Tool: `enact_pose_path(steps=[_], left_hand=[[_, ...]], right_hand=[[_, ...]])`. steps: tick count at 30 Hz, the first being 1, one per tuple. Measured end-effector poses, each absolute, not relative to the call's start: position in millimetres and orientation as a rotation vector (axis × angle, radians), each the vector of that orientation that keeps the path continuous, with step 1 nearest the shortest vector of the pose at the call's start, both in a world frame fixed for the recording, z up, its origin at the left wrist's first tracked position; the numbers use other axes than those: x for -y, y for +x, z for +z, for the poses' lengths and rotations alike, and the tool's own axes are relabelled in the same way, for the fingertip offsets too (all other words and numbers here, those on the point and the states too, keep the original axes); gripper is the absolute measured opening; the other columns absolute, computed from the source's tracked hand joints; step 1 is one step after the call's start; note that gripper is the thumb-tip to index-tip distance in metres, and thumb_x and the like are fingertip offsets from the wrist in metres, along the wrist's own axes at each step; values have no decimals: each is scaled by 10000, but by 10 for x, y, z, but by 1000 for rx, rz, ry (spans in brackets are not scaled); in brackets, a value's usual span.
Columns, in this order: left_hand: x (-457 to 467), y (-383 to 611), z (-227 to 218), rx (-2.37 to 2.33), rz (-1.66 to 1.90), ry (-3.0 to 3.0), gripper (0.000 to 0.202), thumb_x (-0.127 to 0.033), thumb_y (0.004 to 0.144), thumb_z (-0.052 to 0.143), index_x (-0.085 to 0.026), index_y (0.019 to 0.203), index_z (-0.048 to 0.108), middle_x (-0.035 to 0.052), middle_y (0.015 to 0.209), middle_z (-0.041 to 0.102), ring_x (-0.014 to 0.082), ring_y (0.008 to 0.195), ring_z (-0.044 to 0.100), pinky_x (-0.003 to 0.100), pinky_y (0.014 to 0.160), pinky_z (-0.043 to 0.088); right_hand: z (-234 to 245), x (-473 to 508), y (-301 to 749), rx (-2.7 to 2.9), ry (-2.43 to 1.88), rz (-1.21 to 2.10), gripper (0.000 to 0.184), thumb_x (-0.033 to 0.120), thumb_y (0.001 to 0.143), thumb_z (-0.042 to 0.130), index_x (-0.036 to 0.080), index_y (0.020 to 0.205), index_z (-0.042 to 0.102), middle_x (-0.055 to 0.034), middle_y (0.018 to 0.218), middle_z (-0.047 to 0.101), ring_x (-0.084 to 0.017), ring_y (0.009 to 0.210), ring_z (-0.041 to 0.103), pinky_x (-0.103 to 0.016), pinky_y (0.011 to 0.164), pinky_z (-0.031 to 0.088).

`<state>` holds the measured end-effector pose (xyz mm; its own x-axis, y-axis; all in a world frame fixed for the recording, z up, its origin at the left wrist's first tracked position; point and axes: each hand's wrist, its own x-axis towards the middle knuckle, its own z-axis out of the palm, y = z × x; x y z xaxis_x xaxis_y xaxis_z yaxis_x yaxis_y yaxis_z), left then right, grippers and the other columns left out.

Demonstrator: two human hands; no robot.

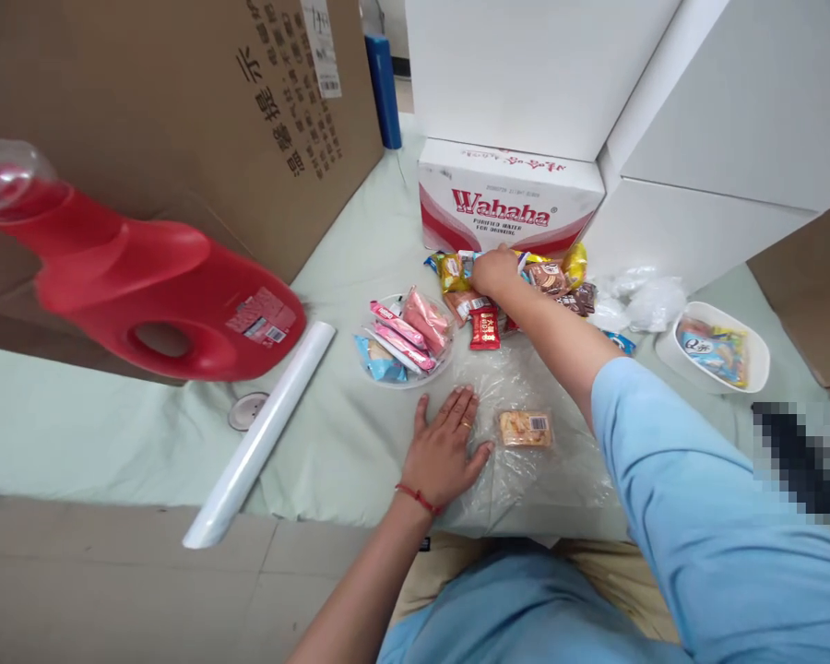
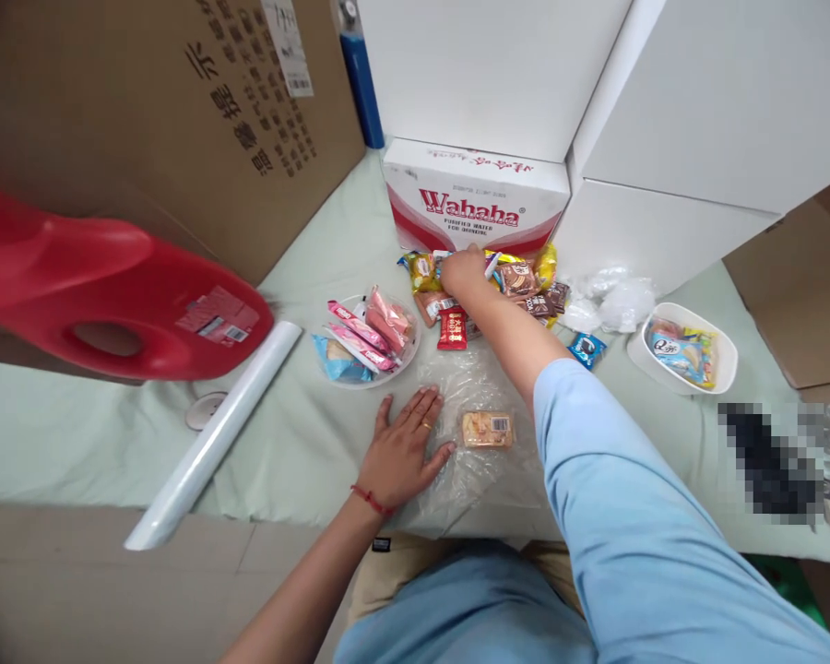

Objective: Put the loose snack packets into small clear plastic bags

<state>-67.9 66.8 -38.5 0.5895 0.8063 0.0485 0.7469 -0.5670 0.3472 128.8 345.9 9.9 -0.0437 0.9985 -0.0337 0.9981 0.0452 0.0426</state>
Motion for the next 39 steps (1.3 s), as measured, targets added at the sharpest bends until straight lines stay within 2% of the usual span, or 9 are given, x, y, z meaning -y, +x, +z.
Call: enact_pose_path(steps=[6,10,16,23,26,29,31,34,39], left_hand=[[-662,-686,-391,-1268,321,2510,690,-575,1003,424,-211,1589,395,102,1658,390,290,1539,351,597,1294,82],[-662,-679,-379,-1267,324,2515,687,-559,998,439,-208,1587,401,117,1654,394,301,1538,352,595,1292,86],[-667,-659,-351,-1271,291,2513,702,-533,985,472,-193,1591,380,120,1667,364,292,1544,344,589,1292,58],[-672,-647,-358,-1279,244,2558,688,-508,982,484,-193,1586,384,131,1665,363,297,1536,364,597,1283,73],[-678,-645,-369,-1273,241,2589,685,-506,981,488,-207,1588,383,138,1660,372,309,1528,379,608,1277,90],[-684,-654,-391,-1266,243,2607,690,-502,983,488,-212,1596,361,143,1660,371,309,1526,383,619,1272,95],[-694,-676,-410,-1257,242,2609,702,-505,983,489,-207,1601,341,148,1662,369,305,1526,383,625,1268,108],[-720,-735,-438,-1260,256,2583,719,-503,981,490,-201,1609,313,157,1662,368,299,1525,387,617,1261,162],[-758,-814,-467,-1245,285,2551,680,-464,978,507,-214,1591,354,157,1669,355,300,1532,375,608,1251,216]], right_hand=[[281,-3365,1458,-2232,2348,124,347,211,985,466,50,1084,757,-283,1060,728,-410,1145,606,-481,882,470],[596,-2878,1816,-2450,2534,329,386,305,1025,399,145,1108,741,-182,1014,744,-356,1058,629,-462,870,496],[645,-1377,2175,-2958,2142,126,303,289,1010,474,244,1152,738,-85,1081,752,-283,1002,639,-439,925,483],[69,-218,2018,-3100,1414,153,171,187,1020,544,201,1042,713,-89,1043,733,-225,901,547,-366,766,395],[56,-148,1978,-3036,1468,42,143,312,1000,619,197,1027,698,-117,1166,691,-248,995,530,-380,815,370],[136,-203,1935,-2972,1535,-115,287,439,956,676,185,1090,680,-162,1426,565,-294,1137,510,-408,889,374],[171,-264,1895,-2885,1554,-198,281,393,955,683,175,1131,669,-170,1461,543,-301,1167,523,-407,900,382],[169,-317,1857,-2780,1547,-290,231,305,963,671,171,1151,673,-153,1384,604,-293,1157,558,-398,901,395],[113,-251,1884,-2798,1543,-309,262,309,945,700,167,1162,670,-166,1431,574,-315,1220,555,-440,957,420]])
